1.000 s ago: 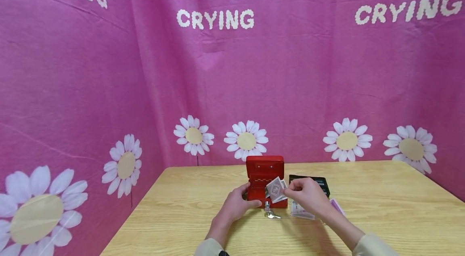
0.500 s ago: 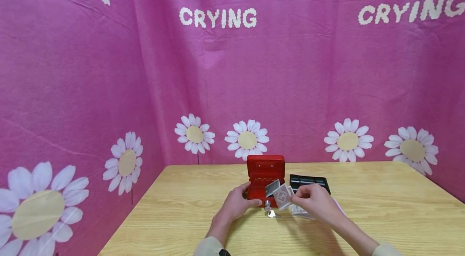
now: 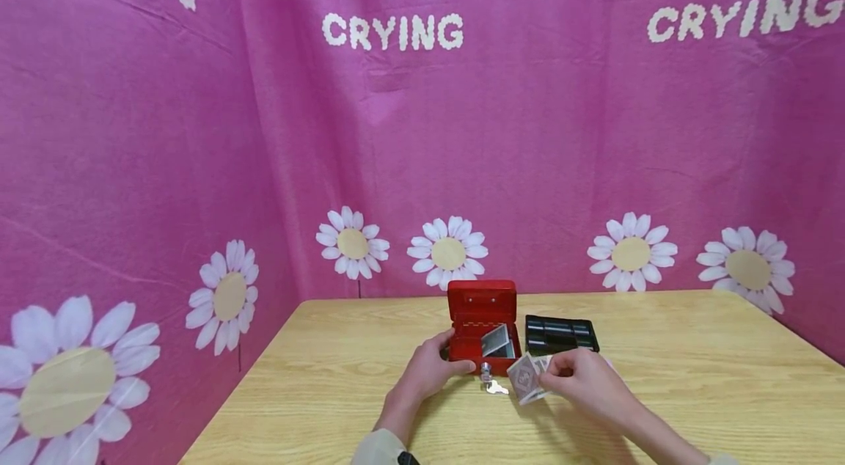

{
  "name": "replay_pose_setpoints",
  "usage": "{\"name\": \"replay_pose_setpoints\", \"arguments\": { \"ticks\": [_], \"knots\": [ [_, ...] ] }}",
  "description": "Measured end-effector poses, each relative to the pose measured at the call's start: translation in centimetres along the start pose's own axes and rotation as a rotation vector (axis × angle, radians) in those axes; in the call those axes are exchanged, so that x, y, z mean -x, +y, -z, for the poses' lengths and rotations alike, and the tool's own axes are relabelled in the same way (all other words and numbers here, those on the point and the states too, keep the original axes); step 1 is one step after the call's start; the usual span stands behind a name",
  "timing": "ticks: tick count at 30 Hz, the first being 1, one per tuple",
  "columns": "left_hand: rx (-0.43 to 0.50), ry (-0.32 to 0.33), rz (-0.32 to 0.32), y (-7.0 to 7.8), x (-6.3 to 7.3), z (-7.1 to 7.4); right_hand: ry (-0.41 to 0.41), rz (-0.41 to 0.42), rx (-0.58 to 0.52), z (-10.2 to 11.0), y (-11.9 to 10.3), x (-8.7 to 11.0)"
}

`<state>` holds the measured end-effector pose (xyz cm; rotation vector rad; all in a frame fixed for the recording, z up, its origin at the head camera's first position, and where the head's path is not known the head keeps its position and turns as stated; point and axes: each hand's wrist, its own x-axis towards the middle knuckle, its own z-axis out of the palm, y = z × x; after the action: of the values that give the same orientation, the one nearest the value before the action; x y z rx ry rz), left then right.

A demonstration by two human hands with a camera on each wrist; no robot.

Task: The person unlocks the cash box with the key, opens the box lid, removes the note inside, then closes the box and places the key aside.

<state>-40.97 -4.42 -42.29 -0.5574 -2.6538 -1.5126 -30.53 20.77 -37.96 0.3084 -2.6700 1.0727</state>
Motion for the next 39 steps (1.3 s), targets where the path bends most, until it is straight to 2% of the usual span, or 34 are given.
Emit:
{"name": "replay_pose_setpoints", "arguments": {
  "ticks": [5, 14, 25, 30, 37, 39],
  "knots": [
    [0.006, -0.006, -0.005, -0.2, 0.1, 0.0, -0.022, -0.020, -0.018, 0.2, 0.4, 0.5],
    [0.003, 0.001, -0.019, -0.4, -0.2, 0.1, -0.047, 0.029, 0.003, 0.4, 1.2, 1.2],
    [0.003, -0.003, -0.020, -0.3, 0.0, 0.1, -0.054, 0.030, 0.014, 0.8, 1.9, 2.0],
    [0.004, -0.006, -0.018, -0.3, 0.0, 0.1, -0.050, -0.001, 0.058, 1.0, 2.1, 2.3],
    [0.006, -0.006, -0.012, -0.2, 0.0, 0.0, -0.060, -0.092, 0.083, 1.0, 1.9, 2.5],
    [0.008, -0.006, -0.009, -0.2, 0.0, 0.0, -0.053, -0.070, 0.099, 1.0, 2.0, 2.5]
  ]
}}
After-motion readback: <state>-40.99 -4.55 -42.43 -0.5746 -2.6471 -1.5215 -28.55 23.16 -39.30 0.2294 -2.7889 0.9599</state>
